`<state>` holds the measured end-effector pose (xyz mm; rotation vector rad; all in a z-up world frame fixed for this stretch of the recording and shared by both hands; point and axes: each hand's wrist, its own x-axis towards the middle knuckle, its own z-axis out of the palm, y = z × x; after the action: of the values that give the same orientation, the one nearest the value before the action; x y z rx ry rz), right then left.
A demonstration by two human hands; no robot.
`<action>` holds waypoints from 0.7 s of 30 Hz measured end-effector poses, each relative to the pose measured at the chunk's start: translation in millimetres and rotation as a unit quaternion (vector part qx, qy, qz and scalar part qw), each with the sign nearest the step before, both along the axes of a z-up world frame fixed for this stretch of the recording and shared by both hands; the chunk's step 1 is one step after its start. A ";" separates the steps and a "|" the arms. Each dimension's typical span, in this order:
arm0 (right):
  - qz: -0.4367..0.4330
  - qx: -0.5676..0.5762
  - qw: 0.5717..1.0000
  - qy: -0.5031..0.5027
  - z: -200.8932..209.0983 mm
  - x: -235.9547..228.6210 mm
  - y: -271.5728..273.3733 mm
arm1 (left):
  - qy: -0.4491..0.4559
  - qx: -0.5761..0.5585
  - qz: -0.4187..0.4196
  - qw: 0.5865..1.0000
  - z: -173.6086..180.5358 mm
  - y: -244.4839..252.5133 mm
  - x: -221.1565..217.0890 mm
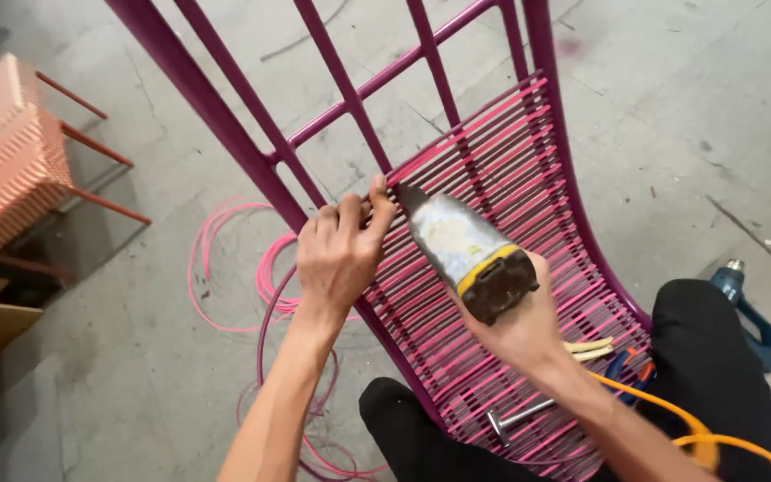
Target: Weaving pink plastic cord onto a metal chair frame and securing it.
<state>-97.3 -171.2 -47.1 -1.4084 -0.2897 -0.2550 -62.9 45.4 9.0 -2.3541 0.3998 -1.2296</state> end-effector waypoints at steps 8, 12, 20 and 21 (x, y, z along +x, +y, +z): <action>0.245 -0.501 0.827 0.075 -49.0 -33.4 -103.1 | -0.016 -0.007 0.033 0.999 -5.2 -8.1 -5.4; 0.323 -0.630 0.704 0.053 -93.0 -58.0 -105.9 | 0.022 -0.122 0.066 0.990 -5.2 -22.4 -6.3; 0.412 -0.570 0.710 0.032 -161.3 -100.6 -121.6 | -0.006 -0.279 0.098 0.955 7.7 -32.4 -30.0; 0.413 -0.571 0.709 0.032 -156.5 -100.7 -120.3 | -0.006 -0.279 0.099 0.955 5.6 -29.4 -34.9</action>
<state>-198.0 -291.5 -203.6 -2.3045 -1.1149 0.8910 -97.8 16.0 14.5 -2.7576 -0.2222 -1.3923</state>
